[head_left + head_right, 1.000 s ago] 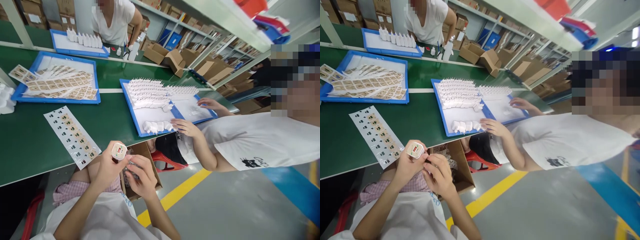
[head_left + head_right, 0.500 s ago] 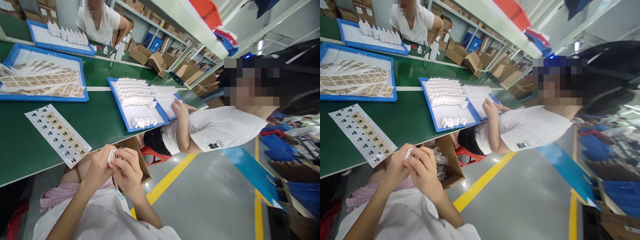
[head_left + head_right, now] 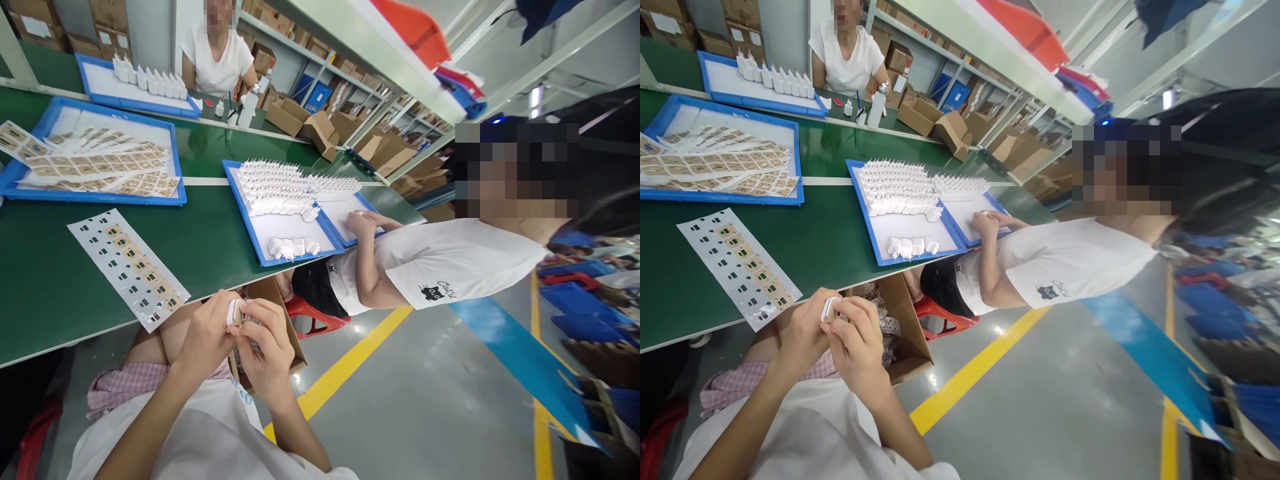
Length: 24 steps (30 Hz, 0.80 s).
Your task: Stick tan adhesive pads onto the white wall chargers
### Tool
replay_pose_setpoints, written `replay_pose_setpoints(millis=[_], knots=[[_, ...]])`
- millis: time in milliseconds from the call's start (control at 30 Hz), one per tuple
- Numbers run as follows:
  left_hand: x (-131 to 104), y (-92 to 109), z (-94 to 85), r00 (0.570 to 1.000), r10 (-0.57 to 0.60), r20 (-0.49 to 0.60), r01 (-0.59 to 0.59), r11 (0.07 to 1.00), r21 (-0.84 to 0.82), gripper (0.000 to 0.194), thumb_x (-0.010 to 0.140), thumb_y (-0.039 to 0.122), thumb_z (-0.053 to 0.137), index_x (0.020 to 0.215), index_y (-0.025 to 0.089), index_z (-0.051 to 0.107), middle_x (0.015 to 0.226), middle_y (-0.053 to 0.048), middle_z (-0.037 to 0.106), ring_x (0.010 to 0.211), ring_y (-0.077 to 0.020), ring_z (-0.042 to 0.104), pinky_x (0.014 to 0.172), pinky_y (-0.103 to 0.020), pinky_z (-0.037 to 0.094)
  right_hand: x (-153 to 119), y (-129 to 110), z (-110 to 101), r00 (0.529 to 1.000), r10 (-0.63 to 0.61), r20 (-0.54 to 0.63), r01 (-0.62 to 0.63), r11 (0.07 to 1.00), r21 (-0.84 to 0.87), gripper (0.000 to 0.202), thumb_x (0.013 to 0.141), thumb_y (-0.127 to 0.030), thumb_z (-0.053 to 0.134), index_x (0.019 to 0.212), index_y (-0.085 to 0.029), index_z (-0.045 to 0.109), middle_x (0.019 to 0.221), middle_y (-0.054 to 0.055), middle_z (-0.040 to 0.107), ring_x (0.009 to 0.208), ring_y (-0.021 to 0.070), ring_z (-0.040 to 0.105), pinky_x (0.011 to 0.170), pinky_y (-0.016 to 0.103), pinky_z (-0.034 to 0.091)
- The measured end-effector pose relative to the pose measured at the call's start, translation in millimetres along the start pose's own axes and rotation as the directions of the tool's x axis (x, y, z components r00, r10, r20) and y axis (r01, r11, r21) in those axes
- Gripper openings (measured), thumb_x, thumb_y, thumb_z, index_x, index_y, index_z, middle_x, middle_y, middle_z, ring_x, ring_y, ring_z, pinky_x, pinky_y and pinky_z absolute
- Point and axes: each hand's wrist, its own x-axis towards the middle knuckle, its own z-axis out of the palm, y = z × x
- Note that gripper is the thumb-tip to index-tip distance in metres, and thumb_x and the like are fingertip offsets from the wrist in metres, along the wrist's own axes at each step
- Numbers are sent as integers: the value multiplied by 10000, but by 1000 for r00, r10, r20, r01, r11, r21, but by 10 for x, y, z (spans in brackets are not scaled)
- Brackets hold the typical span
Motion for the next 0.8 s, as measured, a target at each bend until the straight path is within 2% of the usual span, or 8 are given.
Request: replay_pose_setpoints(millis=[200,300,467,667,733,800], knots=[[-48,-6,55,994,-25,-106,37,993,114,105,1033,244,462,1043,213,562,907,-51,661,775,-199,604,702,-308,480,14,-28,-26,996,79,33,-81,995,53,214,953,-70,639,1075,-246,649,1056,88,752,981,229,719,805,425,640],[-73,-38,74,992,-27,-127,45,990,134,101,1030,252,495,1076,209,574,959,-70,674,829,-214,608,732,-321,478,20,-44,-32,994,109,30,-111,991,76,223,953,-53,617,1053,-246,664,1046,82,744,952,218,720,780,397,636],[-74,-54,83,987,-22,-160,46,988,148,80,1014,224,535,1081,216,578,975,-69,684,841,-212,603,752,-321,475,24,-66,-14,988,155,25,-155,988,5,179,974,-70,583,965,-243,629,925,43,696,818,179,659,699,335,584],[-49,-16,115,983,-102,-156,99,995,-25,71,994,291,596,1032,234,576,967,-49,680,850,-194,646,743,-308,507,101,-43,-42,945,323,61,-327,941,88,179,1022,-146,535,880,-243,583,870,18,642,796,167,626,686,310,523],[-55,-6,135,979,-135,-152,117,986,-117,80,970,284,618,1020,239,575,955,-37,678,863,-191,667,743,-305,513,102,47,-63,920,390,45,-392,909,139,192,1041,-204,527,857,-239,570,855,11,619,786,161,612,697,304,512],[-67,-7,150,974,-173,-148,139,967,-212,119,941,269,657,1023,240,576,952,-30,677,873,-189,674,759,-305,516,38,237,-78,889,457,17,-454,878,154,212,1062,-281,511,861,-234,564,850,7,605,788,157,608,718,301,513]])
